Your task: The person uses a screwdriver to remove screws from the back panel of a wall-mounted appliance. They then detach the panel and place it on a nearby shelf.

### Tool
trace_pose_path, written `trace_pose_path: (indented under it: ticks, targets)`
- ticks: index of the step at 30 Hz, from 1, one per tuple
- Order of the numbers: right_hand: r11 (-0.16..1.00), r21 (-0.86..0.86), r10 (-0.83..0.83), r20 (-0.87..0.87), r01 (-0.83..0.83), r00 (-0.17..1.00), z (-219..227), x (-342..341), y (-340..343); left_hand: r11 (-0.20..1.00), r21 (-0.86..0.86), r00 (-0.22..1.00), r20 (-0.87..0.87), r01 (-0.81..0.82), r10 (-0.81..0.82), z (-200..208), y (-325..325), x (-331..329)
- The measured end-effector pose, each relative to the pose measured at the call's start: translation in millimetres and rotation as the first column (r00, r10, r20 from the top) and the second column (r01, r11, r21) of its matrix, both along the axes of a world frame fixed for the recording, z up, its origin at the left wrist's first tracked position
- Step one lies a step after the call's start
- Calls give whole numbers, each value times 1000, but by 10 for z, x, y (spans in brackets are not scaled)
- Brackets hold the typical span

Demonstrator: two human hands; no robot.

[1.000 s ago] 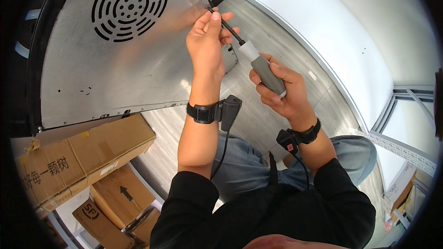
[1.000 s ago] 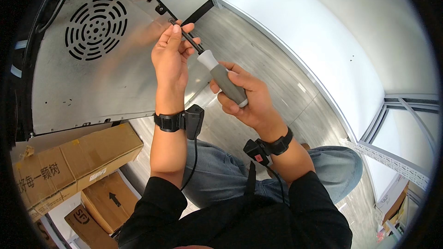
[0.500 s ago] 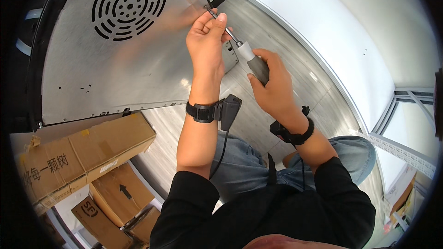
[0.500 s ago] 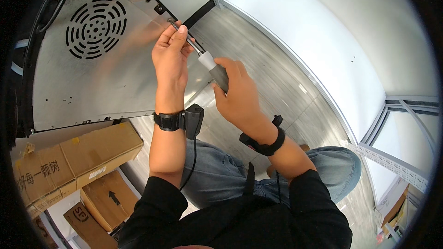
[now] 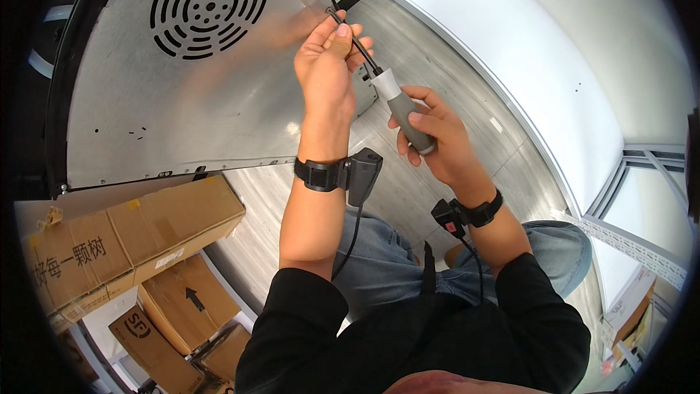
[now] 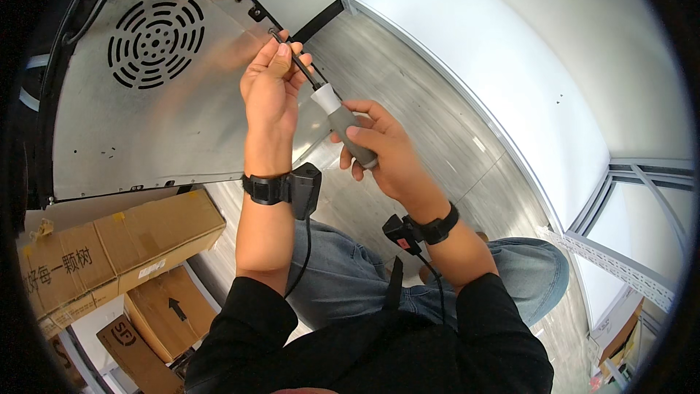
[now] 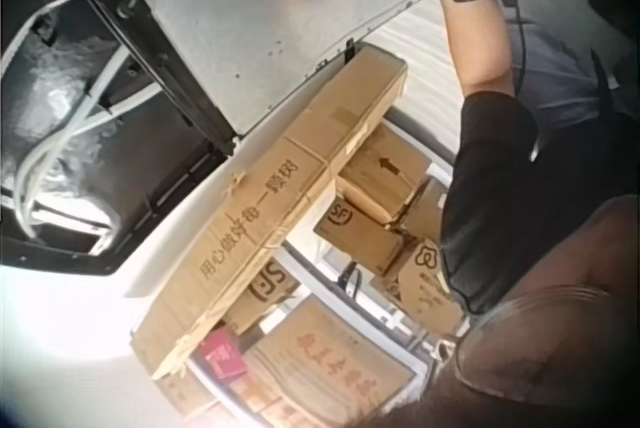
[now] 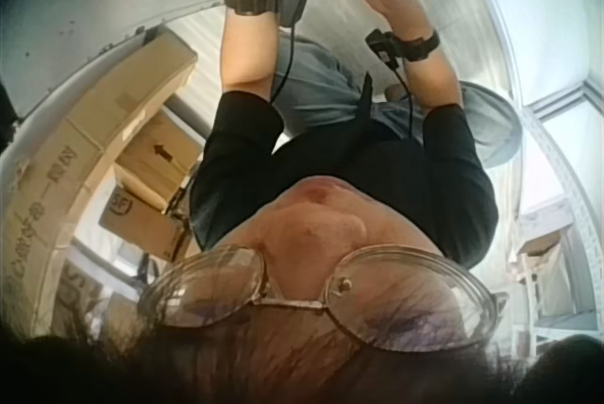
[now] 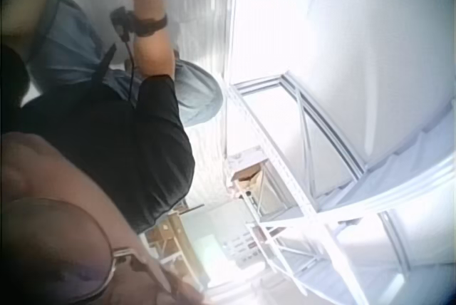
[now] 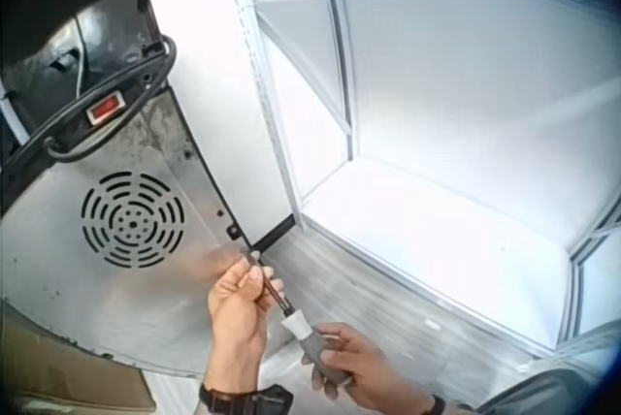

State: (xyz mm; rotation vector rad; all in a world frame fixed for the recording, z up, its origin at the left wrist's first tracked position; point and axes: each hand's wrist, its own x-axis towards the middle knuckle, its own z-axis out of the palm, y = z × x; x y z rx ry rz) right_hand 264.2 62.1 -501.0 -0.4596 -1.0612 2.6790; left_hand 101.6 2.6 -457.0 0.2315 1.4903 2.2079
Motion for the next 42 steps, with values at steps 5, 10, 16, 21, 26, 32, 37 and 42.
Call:
trace_pose_path:
  ticks: [5,10,16,21,26,32,37,42]
  targets:
    - [869,461,-235,69,178,970,-21,-30,-121,1000,-19,1000,-7,-14,13,20,23,48]
    - [731,659,-289,66,175,955,-69,-65,-163,1000,-2,997,-70,-17,17,-91,38,0]
    - [999,-8,45,-112,-46,993,-91,3,13,995,100,1000,0,14,-14,-62,25,-5]
    - [984,-138,91,-171,-115,981,-128,3,32,997,76,1000,16,17,-19,-41,2,-2]
    - [984,161,-84,58,74,995,-67,-20,-74,996,93,1000,23,16,-18,-21,11,24]
    - [897,411,-198,45,162,979,-85,-51,-125,999,-5,998,-35,-48,48,-79,25,13]
    - [949,293,-129,20,118,991,-87,-37,-71,999,45,1000,-20,-8,9,-130,16,-48]
    - [996,-41,81,-58,-83,995,-131,-5,60,999,52,1000,-5,7,-7,-85,-3,-32]
